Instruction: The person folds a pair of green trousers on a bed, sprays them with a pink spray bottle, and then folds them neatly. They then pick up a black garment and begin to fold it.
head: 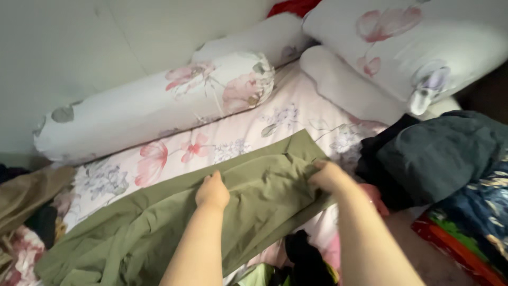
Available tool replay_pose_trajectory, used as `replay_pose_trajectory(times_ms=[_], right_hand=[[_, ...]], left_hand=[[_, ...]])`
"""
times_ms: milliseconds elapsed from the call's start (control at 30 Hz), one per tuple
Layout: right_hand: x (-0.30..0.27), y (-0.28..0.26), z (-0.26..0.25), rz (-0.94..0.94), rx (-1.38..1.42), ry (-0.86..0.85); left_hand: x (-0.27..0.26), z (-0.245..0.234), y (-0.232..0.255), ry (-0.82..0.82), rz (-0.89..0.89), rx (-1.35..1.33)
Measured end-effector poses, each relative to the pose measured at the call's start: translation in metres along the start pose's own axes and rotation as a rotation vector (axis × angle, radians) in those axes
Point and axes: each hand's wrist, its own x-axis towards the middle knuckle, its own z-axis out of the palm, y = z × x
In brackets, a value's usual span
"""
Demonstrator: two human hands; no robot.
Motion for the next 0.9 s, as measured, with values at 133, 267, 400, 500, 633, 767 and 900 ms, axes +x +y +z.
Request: replay_pose_trajectory(times_ms=[133,267,400,500,633,767,900], right_hand=[[-0.004,0.021,-0.056,0.128,0.16,-0.507],[0.006,0.038,-0.046,0.146,0.159,-0.133],[0.031,0.021,0.028,-0.053,0.043,0.37],[0.033,0.006,0.068,-0.21,0.077,0.229],[0.03,-0.009,0.061,-0.044,0.379,-0.146],[0.033,-0.012,0.021,-0.111,0.836,-0.238],[0.031,-0.028,0.029,0.238,1.0,-0.045]], left_hand=[[-0.017,0.005,-0.007,-0.011,0.063,0.039],[-0.038,-0.002,-0.002,0.067,0.186,0.06],[-0.063,-0.01,-0.005,0.027,0.279,0.093],[-0.082,-0.015,-0.012,0.037,0.362,0.117],[-0.096,-0.037,-0.031,0.04,0.408,0.141],[-0.082,-0.065,-0.049,-0.011,0.348,0.136],[-0.059,-0.07,-0.058,-0.111,0.314,0.051]])
